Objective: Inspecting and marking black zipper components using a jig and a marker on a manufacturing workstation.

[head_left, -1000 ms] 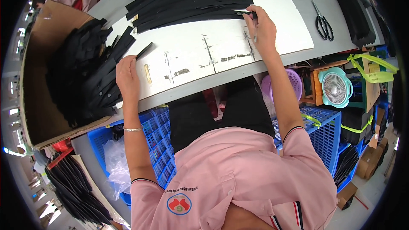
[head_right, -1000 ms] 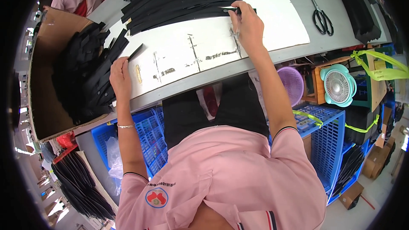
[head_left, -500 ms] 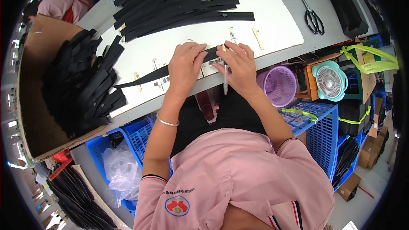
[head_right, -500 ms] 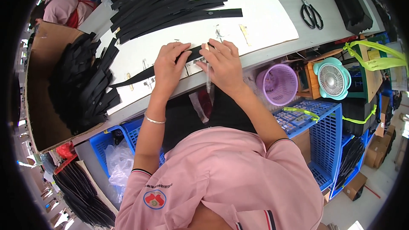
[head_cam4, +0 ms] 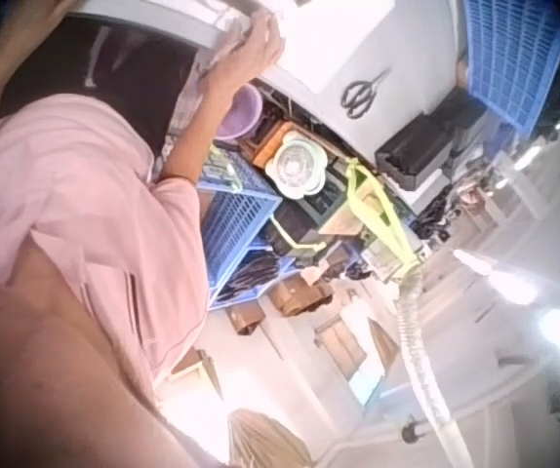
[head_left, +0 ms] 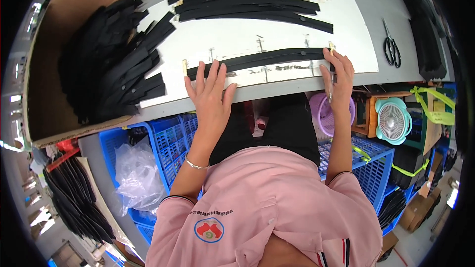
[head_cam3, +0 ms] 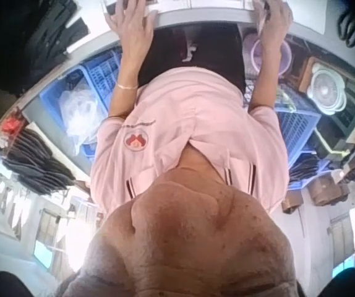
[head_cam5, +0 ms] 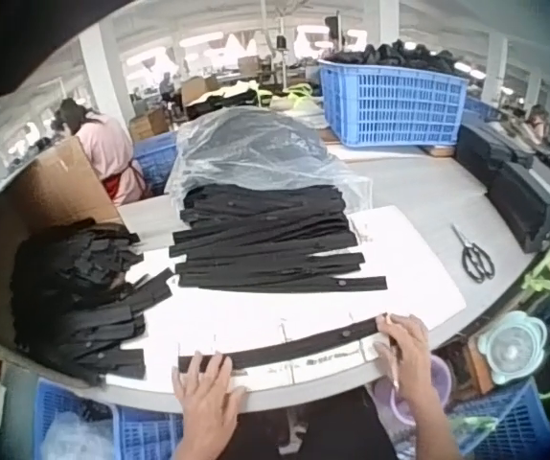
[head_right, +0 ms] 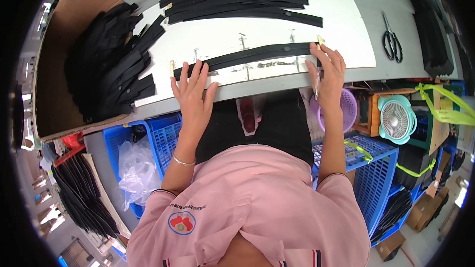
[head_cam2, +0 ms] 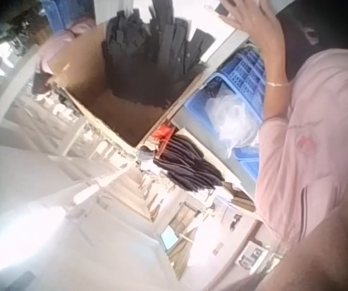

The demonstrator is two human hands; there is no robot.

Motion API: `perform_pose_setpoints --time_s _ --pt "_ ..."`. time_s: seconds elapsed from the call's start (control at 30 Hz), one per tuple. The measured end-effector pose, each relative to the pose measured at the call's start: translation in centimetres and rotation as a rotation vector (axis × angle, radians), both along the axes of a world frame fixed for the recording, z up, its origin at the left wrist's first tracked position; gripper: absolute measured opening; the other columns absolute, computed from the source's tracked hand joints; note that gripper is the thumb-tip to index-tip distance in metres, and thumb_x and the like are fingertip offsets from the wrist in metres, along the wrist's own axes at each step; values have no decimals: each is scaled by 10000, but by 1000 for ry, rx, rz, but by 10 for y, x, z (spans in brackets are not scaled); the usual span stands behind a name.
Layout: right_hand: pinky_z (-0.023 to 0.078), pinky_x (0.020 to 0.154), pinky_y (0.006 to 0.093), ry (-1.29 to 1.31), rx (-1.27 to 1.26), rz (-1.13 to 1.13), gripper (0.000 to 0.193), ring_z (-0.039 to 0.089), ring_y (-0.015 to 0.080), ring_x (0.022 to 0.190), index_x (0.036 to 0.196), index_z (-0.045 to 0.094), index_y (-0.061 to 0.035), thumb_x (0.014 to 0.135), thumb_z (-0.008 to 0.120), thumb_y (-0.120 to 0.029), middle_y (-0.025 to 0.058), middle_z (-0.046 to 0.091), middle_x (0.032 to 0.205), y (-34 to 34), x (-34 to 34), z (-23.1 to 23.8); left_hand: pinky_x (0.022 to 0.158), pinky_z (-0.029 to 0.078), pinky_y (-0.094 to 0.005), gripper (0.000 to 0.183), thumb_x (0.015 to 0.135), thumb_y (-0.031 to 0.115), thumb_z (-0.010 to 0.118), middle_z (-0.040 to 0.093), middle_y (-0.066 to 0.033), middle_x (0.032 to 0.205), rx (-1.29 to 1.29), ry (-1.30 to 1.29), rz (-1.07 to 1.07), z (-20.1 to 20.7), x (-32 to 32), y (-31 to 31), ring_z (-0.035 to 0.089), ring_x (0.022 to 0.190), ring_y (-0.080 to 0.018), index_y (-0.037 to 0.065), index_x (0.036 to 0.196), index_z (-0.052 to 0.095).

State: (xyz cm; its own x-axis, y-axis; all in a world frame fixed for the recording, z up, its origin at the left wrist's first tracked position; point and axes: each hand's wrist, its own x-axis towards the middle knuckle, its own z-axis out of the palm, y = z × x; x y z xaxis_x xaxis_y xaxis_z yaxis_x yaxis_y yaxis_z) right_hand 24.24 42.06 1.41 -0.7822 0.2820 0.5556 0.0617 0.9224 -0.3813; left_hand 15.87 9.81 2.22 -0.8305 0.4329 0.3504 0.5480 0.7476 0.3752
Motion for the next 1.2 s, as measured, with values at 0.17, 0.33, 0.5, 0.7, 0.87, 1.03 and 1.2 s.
perform_pose_setpoints --time_s 0.17,0.33,0.5,0.7,0.87,1.03,1.2 --pt "457 1083 445 -5 -63 -18 369 590 330 1228 1281 721 -142 915 759 -123 124 677 1255 -2 0 -3 1226 73 -629 529 961 266 723 540 -112 1538 -11 -12 83 -4 0 -32 406 1494 -317 106 1449 598" --pt "467 1077 408 -106 -36 17 285 587 297 1277 1268 705 -95 989 679 -154 133 677 1271 -2 -2 13 1246 57 -585 524 986 286 692 521 -86 1562 22 -59 64 -2 -6 -37 392 1509 -289 129 1474 582" --pt "520 977 358 -24 -139 51 250 665 227 1124 1229 711 -58 1038 618 -190 99 735 1154 -39 -23 35 1246 68 -584 514 980 292 700 538 -79 1541 41 -63 63 -1 -8 -36 394 1507 -287 135 1457 594" --pt "493 723 246 -129 -884 369 216 616 81 790 1106 727 -15 1032 645 -200 16 725 886 -135 -76 53 1225 96 -634 509 954 316 726 572 -91 1491 75 -33 87 -2 -8 -35 443 1465 -302 109 1407 618" --pt "425 605 218 -169 -993 508 214 560 54 673 1069 739 -12 1026 653 -202 -2 681 810 -173 -117 31 1221 117 -638 516 939 309 735 580 -85 1472 81 -26 97 -1 -7 -31 459 1451 -296 107 1400 617" --pt "457 600 268 -304 -766 497 253 601 117 631 993 729 26 1014 659 -217 60 686 771 -181 -124 22 1217 133 -632 506 919 314 749 604 -85 1444 108 8 115 -4 -7 -32 493 1419 -292 102 1367 647" --pt "495 613 332 -262 -617 516 254 658 225 614 984 739 -6 1002 658 -245 111 704 764 -181 -126 15 1213 144 -631 497 913 325 753 619 -80 1426 119 33 115 -7 -8 -32 514 1396 -292 99 1347 665"
